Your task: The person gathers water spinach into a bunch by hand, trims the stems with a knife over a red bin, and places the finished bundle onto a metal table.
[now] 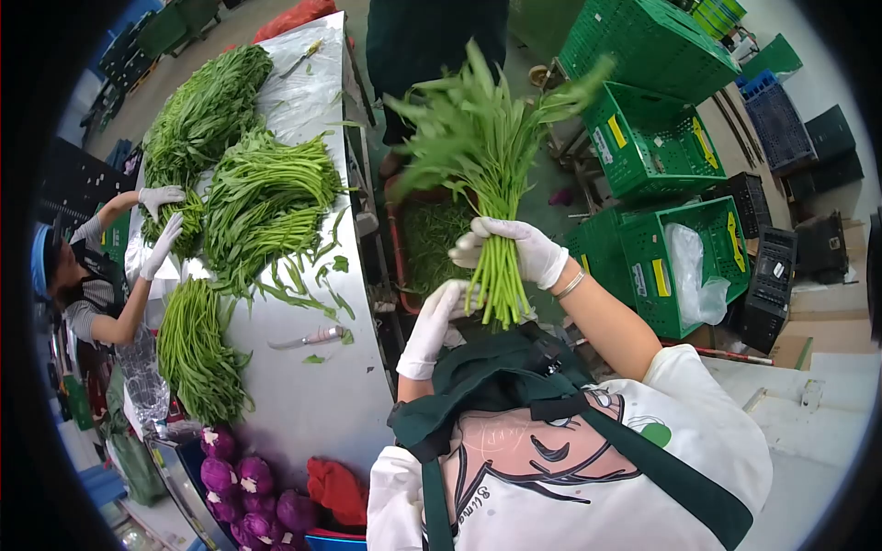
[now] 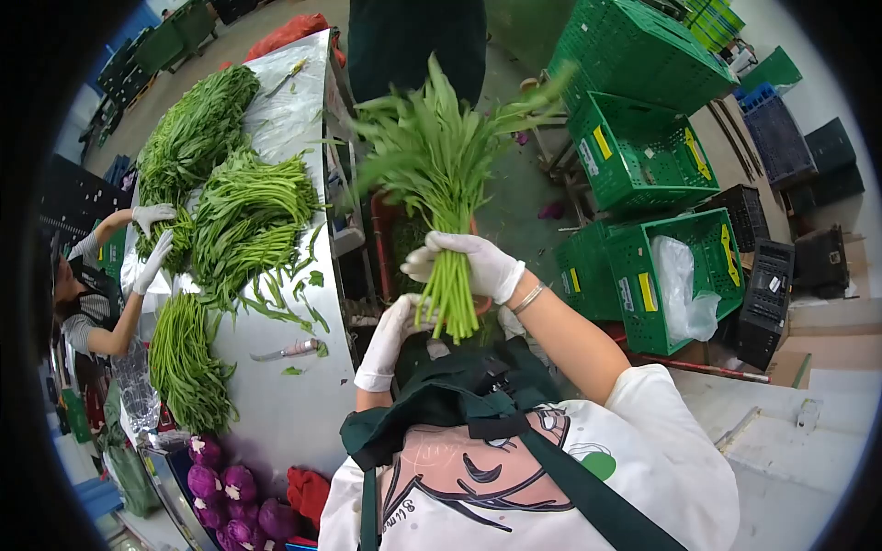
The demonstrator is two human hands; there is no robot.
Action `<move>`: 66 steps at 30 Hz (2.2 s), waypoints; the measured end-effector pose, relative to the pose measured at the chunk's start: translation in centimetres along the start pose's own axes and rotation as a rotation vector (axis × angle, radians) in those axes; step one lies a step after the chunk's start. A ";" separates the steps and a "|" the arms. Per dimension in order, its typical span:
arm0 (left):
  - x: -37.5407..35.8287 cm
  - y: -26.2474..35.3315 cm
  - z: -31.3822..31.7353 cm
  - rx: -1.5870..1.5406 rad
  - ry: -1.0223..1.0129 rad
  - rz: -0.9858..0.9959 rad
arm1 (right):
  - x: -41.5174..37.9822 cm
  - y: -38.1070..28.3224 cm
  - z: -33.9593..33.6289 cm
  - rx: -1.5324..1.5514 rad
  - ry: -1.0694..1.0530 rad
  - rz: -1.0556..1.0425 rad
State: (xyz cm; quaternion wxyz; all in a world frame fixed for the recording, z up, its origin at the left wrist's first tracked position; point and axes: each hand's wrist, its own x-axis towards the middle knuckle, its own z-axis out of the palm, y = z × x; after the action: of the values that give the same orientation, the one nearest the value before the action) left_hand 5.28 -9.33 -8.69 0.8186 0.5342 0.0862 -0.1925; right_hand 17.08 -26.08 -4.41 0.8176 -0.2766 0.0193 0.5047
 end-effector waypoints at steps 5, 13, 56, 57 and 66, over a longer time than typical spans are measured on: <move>-0.5 4.9 3.0 -0.397 -0.193 0.001 | 0.8 0.3 4.1 -0.246 -0.087 0.017; -1.2 4.4 4.2 -0.712 -0.313 -0.059 | 1.4 0.6 5.2 -0.414 -0.213 0.032; -15.7 5.6 -4.5 0.002 0.818 0.427 | 13.7 12.2 17.5 -0.800 -0.748 0.311; -15.9 5.6 -4.8 0.012 0.792 0.442 | 14.3 12.5 17.7 -0.822 -0.812 0.384; -18.0 6.1 -7.1 -0.514 0.630 0.505 | 18.0 13.3 23.1 -1.047 -0.901 0.828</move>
State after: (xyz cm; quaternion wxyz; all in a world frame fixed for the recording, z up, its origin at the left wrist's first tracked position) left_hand -8.17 3.32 -0.29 0.8795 0.3510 0.2424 0.2112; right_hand 9.07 3.98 3.81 0.2576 -0.3643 -0.4504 0.7733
